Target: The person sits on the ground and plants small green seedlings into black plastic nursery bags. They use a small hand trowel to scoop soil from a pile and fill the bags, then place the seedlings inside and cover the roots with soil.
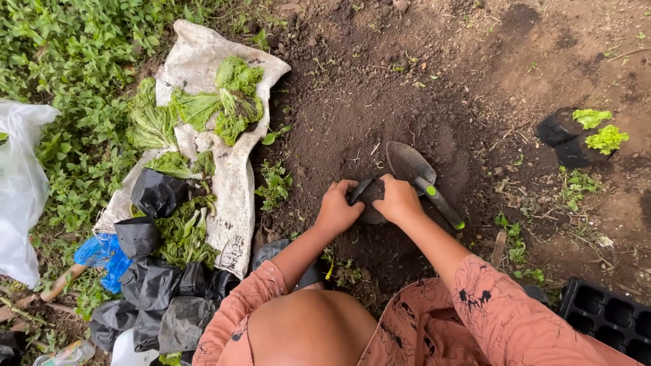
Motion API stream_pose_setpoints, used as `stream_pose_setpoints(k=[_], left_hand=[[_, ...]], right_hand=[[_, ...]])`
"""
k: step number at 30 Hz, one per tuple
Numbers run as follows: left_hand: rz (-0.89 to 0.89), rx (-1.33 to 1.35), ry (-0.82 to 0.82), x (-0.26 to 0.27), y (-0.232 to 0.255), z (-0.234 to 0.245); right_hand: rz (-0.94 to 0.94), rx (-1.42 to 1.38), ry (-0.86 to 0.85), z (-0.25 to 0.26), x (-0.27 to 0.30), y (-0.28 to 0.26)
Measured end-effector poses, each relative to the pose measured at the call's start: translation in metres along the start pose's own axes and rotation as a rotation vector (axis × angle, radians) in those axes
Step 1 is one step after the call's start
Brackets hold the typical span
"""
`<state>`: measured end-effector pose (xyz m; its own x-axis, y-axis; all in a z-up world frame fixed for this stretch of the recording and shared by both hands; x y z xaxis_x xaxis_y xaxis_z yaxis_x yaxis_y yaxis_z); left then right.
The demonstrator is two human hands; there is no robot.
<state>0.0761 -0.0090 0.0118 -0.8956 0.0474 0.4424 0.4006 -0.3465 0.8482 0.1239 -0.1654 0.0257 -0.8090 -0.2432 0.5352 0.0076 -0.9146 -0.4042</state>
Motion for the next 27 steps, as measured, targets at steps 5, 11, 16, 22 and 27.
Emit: stream_pose_setpoints(k=[5,11,16,22,27], left_hand=[[-0.009,-0.035,-0.027,0.009,0.022,0.005],[-0.029,-0.356,-0.072,-0.009,0.019,-0.004],[-0.123,-0.601,-0.105,-0.041,-0.009,-0.023],[-0.137,-0.671,0.018,-0.053,-0.031,-0.040],[-0.188,-0.574,0.044,-0.045,-0.031,-0.040]], right_hand=[[0.015,0.070,0.006,0.005,-0.001,-0.005],[0.001,-0.100,-0.080,0.021,0.028,-0.017],[0.004,-0.040,-0.013,0.014,0.014,-0.014],[0.027,0.065,0.012,0.008,0.010,-0.014],[0.038,0.038,-0.065,0.024,0.029,-0.034]])
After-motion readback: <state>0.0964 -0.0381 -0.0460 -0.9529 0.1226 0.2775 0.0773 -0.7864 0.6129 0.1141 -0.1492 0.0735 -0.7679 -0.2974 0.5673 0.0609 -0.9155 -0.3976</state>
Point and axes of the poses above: each hand's wrist, its own x-axis away from the middle knuckle, its own z-axis out of the back of the hand, y = z × x, the point moved 5 cm from there along -x, towards the middle knuckle, and after that the axes turned 6 degrees about x, right-handed, at the moved point
